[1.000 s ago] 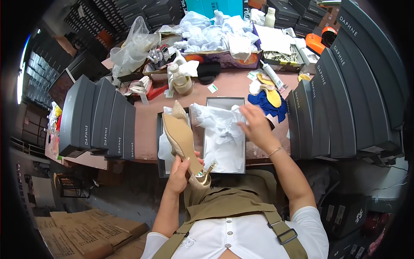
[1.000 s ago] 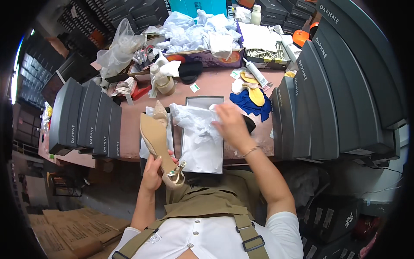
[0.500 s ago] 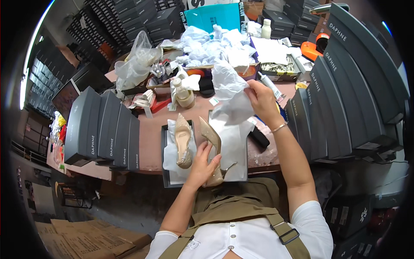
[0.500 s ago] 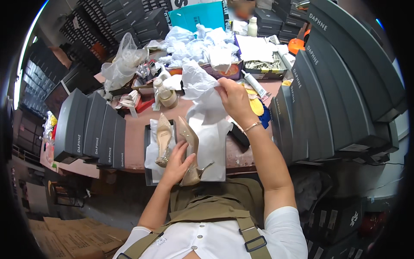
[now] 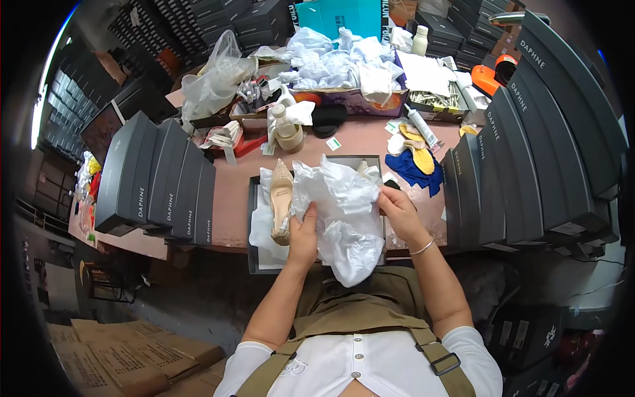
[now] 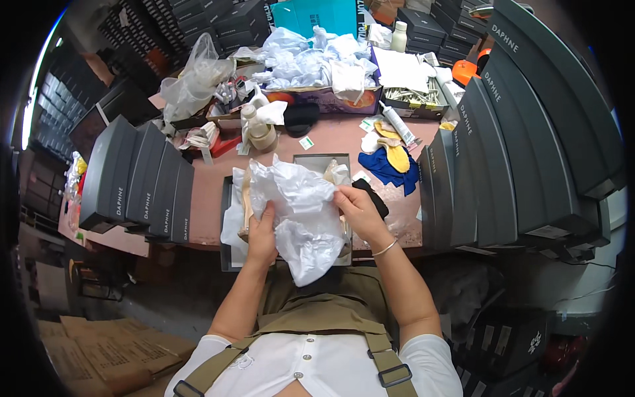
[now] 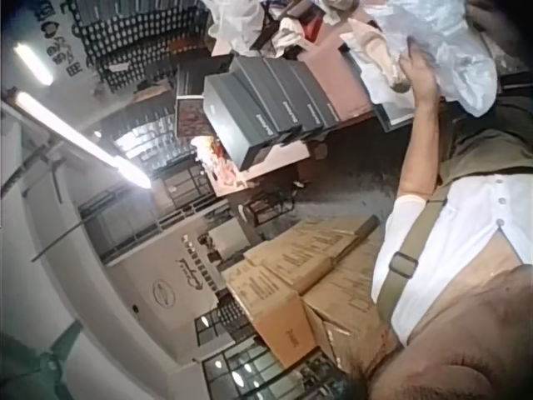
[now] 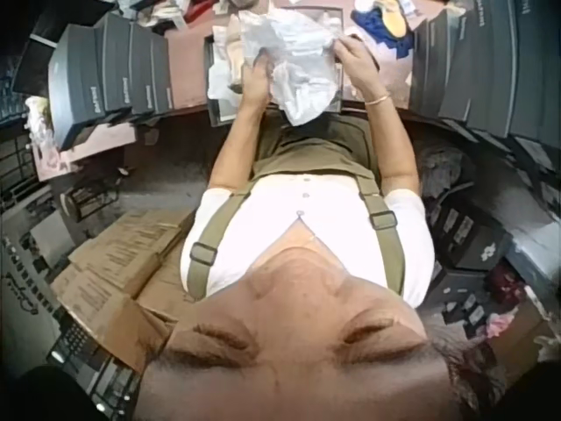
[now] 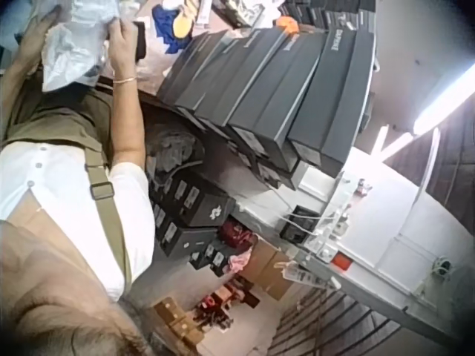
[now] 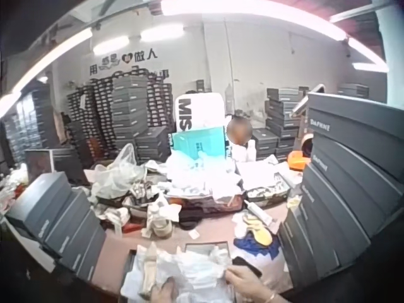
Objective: Unpacking, inspecting, and repacking a pair of glittery high-heeled shoes into a shoebox.
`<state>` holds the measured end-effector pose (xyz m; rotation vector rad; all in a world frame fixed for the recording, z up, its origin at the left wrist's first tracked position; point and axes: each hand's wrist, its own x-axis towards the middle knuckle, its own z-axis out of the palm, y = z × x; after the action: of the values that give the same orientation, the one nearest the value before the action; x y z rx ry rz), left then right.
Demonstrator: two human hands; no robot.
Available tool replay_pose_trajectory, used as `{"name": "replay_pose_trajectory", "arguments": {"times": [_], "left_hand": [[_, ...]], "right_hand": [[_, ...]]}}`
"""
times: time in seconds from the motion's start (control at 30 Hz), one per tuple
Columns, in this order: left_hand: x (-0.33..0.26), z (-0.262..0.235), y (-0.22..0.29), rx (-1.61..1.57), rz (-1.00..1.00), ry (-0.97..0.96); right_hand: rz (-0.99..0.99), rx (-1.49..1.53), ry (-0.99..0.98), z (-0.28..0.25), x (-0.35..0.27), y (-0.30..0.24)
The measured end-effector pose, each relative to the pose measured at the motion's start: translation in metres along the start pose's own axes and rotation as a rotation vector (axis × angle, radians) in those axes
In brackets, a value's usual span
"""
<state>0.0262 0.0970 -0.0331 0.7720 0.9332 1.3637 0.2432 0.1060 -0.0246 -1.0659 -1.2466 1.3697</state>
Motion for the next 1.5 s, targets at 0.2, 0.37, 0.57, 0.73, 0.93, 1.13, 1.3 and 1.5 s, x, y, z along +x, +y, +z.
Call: {"name": "replay_pose_trajectory", "arguments": {"times": [0.2,0.37,0.57,0.73,0.93,1.13,1.3,1.5], "left_hand": [[0.000,-0.039,0.020,-0.189,-0.037,0.216],[0.000,-0.100,0.040,-0.356,0.177,0.508],[-0.010,-0.156,0.056,-0.395,0.331,0.646],[-0.031,-0.145,0.071,-0.392,0.265,0.617],[-0.024,-0.129,0.050,-0.444,0.187,0.595],[-0.022,-0.149,0.027,-0.464,0.103,0.615],[-0.030,-0.131,0.039,-0.436,0.046,0.486],[-0.010,-0.151,0.058,-0.437,0.055,0.443]], "right_hand": [[-0.106,0.276,0.498,-0.031,0.008,-0.011],[-0.215,0.114,0.702,-0.129,0.067,0.000],[-0.399,-0.368,1.164,-0.183,0.157,0.033],[-0.161,-0.910,0.950,-0.197,0.176,0.097],[-0.215,-1.020,0.924,-0.176,0.169,0.079],[-0.413,-1.109,0.402,-0.053,0.117,-0.001],[-0.167,-0.681,0.261,-0.053,0.114,0.061],[-0.134,-0.234,-0.002,-0.031,0.080,-0.001]]}}
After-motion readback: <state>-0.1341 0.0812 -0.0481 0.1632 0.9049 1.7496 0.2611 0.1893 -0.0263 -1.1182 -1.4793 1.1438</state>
